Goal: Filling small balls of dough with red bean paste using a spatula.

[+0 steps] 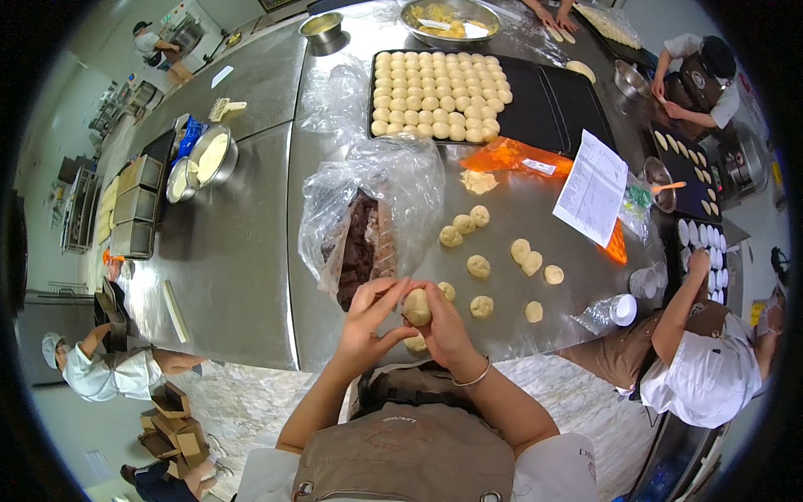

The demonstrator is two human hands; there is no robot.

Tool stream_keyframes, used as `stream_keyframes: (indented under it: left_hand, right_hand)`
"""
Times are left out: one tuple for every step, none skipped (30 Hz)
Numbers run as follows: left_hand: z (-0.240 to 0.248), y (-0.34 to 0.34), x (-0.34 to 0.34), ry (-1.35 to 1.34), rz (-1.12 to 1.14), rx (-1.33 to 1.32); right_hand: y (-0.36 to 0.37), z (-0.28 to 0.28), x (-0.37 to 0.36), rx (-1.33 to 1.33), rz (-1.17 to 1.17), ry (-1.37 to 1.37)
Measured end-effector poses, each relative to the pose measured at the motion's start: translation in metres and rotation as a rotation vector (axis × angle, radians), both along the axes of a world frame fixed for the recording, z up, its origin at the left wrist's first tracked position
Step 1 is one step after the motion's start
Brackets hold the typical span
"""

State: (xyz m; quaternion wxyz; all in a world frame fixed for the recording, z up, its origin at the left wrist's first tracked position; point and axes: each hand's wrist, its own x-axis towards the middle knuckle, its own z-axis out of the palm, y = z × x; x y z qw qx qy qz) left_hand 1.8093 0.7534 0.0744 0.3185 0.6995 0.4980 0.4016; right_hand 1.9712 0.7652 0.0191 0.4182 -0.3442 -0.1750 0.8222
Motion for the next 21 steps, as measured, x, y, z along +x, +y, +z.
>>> stream_keyframes:
  left_hand:
    - [-0.002, 0.000, 0.003, 0.000, 0.000, 0.000]
    - [-0.006, 0.001, 0.006, 0.016, -0.019, 0.045]
    - [-0.011, 0.001, 0.010, 0.031, -0.038, 0.091]
    - [-0.018, -0.001, 0.014, 0.018, 0.043, 0.171]
    - [-0.027, -0.003, 0.016, 0.011, 0.027, 0.172]
    - [-0.037, -0.005, 0.019, 0.012, 0.080, 0.224]
    - [-0.041, -0.006, 0.023, 0.009, 0.132, 0.275]
    - [-0.041, -0.008, 0.028, -0.002, 0.161, 0.250]
    - [-0.048, -0.011, 0.032, -0.017, 0.140, 0.247]
    - [-0.057, -0.018, 0.034, -0.013, 0.145, 0.157]
    - [-0.064, -0.020, 0.037, -0.010, 0.145, 0.067]
    - [-0.070, -0.022, 0.038, -0.037, 0.015, -0.004]
    - [-0.072, -0.024, 0.039, -0.049, 0.000, -0.011]
    - [-0.073, -0.024, 0.040, -0.096, -0.007, -0.126]
    - [-0.075, -0.026, 0.039, -0.140, -0.011, -0.243]
    - [-0.089, -0.029, 0.030, -0.204, 0.023, -0.342]
    - [-0.101, -0.032, 0.022, -0.202, 0.022, -0.344]
    - [-0.112, -0.034, 0.015, -0.195, 0.093, -0.345]
    - [-0.116, -0.036, 0.011, -0.187, 0.162, -0.347]
    - [-0.117, -0.039, 0.008, -0.226, 0.187, -0.370]
    - [-0.117, -0.042, 0.005, -0.222, 0.191, -0.374]
  right_hand:
    - [-0.001, 0.005, -0.002, 0.000, 0.000, 0.000]
    - [-0.002, 0.013, -0.004, -0.030, -0.006, -0.046]
    - [-0.003, 0.017, -0.005, -0.059, -0.013, -0.093]
    - [-0.003, 0.016, -0.003, -0.058, -0.022, -0.094]
    - [-0.005, 0.013, 0.001, -0.058, -0.007, -0.042]
    - [-0.006, 0.010, 0.004, -0.057, 0.007, 0.008]
    - [-0.007, 0.007, 0.009, -0.059, -0.014, 0.000]
    - [-0.008, 0.005, 0.013, -0.129, 0.018, 0.081]
    - [-0.009, 0.001, 0.019, -0.199, 0.049, 0.162]
    - [-0.012, -0.005, 0.026, -0.242, 0.057, 0.222]
    - [-0.018, -0.017, 0.035, -0.242, 0.034, 0.210]
    - [-0.026, -0.031, 0.043, -0.221, -0.029, 0.144]
    - [-0.034, -0.040, 0.048, -0.203, -0.085, 0.080]
    - [-0.038, -0.043, 0.054, -0.177, -0.130, -0.223]
    - [-0.044, -0.057, 0.066, -0.183, -0.140, -0.230]
    - [-0.050, -0.082, 0.083, 0.196, -0.169, -0.896]
    - [-0.056, -0.106, 0.099, 0.598, -0.177, -1.544]
    - [-0.061, -0.125, 0.113, 0.594, -0.178, -1.547]
    - [-0.067, -0.142, 0.127, 0.569, -0.132, -1.605]
    - [-0.069, -0.145, 0.131, 0.546, -0.078, -1.656]
    - [-0.073, -0.148, 0.132, 0.544, -0.072, -1.651]
